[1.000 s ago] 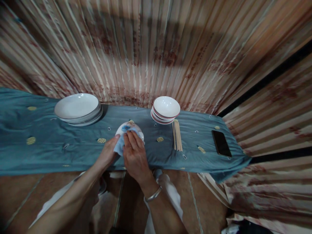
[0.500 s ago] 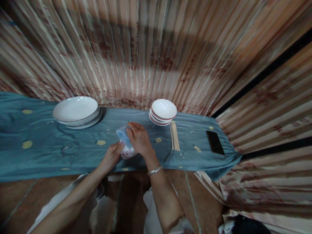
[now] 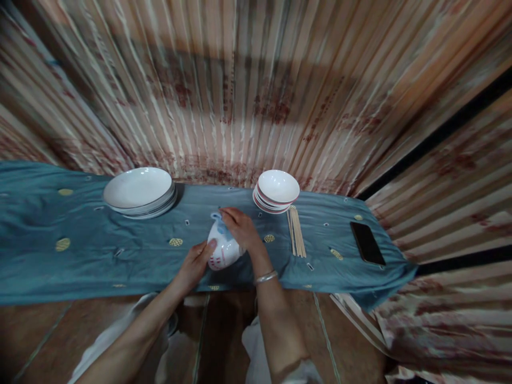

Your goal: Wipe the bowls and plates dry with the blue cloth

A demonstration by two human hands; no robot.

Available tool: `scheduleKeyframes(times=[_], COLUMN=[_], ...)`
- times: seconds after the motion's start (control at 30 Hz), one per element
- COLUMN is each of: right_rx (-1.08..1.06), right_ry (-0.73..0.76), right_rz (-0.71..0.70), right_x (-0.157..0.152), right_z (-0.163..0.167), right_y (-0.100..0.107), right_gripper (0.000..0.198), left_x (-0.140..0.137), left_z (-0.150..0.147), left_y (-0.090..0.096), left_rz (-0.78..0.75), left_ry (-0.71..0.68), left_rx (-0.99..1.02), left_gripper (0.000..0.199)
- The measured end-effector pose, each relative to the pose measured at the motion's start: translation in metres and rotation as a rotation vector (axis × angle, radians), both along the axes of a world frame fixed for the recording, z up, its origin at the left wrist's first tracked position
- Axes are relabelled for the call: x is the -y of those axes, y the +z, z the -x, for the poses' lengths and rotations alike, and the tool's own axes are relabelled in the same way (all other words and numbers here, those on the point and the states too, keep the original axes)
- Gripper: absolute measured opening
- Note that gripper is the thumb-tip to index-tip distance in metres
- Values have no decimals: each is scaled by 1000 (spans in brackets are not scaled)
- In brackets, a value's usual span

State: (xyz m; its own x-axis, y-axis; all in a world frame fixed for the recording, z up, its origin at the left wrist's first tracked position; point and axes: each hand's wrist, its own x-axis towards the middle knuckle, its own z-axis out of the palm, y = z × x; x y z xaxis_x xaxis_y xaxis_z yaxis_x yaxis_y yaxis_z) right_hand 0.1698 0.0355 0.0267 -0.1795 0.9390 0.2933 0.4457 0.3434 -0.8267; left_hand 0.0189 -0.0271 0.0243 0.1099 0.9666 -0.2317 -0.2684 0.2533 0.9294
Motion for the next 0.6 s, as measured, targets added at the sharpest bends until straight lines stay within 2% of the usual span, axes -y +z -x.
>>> scheduleKeyframes(times=[0.1,0.2,0.3,0.4,0.5,0.6], right_rx=[-210,-343,-399,-479,-532,-542], right_ry=[-39,-49,-81,-98,-129,-216], right_rz=[209,245,249,328,432,445], right_x=[-14,-14,-10,-8,-7,-6], right_z=[-14,-21,-19,-15,-12,-9], right_y=[-16,-29,-39,-47,-53,-59], right_gripper=[31,27,25,26,24,23], left_x=[0,-2,-7,-11,-13,-15], left_z=[3,6,7,7,8,12], left_y=[-1,-7,-14,-18,-18,-15], left_rz=[-99,-140,-91,-20,58,148], left_ry=[-72,-88,-52,8,68,153], left_rx=[-112,-149,-68,64,200,299], left_gripper=[29,39,46,51,46,35])
